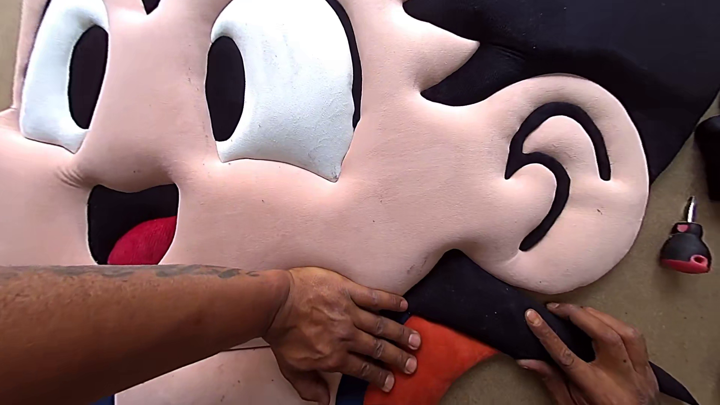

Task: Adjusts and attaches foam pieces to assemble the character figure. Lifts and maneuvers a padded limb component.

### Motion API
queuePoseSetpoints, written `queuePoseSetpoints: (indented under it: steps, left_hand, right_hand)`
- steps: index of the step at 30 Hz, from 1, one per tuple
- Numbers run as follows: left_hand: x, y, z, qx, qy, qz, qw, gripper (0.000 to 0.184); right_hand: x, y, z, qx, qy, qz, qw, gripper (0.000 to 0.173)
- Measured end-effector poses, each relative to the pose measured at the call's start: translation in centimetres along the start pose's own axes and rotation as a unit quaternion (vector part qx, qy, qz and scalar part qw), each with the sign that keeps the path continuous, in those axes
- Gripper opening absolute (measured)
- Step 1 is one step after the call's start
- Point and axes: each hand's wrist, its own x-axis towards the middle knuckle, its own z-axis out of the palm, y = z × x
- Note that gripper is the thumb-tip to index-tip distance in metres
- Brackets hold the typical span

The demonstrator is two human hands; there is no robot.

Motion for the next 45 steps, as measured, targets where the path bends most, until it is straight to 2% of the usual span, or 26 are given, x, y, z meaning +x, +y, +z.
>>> queuePoseSetpoints:
  steps: [8, 16, 24, 34, 45]
  left_hand:
    - [0.1, 0.3, -0.5, 0.04, -0.022, 0.005, 0.999, 0.083]
    - [0.2, 0.8, -0.8, 0.019, -0.017, -0.008, 1.0, 0.078]
    - [0.4, 1.1, -1.1, 0.048, -0.015, -0.007, 0.999, 0.08]
    - [0.4, 1.6, -0.7, 0.092, 0.016, 0.012, 0.996, 0.077]
    - [0.1, 1.5, -0.9, 0.134, -0.016, 0.012, 0.991, 0.076]
  right_hand:
    - [-0.2, -0.4, 0.7, -0.008, 0.055, 0.006, 0.998, 0.059]
    - [-0.3, -0.7, 0.6, -0.004, 0.091, 0.001, 0.996, 0.058]
    - [-0.4, -0.8, 0.7, 0.001, 0.117, -0.001, 0.993, 0.058]
    - [-0.9, -1.5, 0.8, -0.031, 0.128, 0.013, 0.991, 0.057]
    - [-1.0, -1.7, 1.0, -0.039, 0.116, 0.025, 0.992, 0.055]
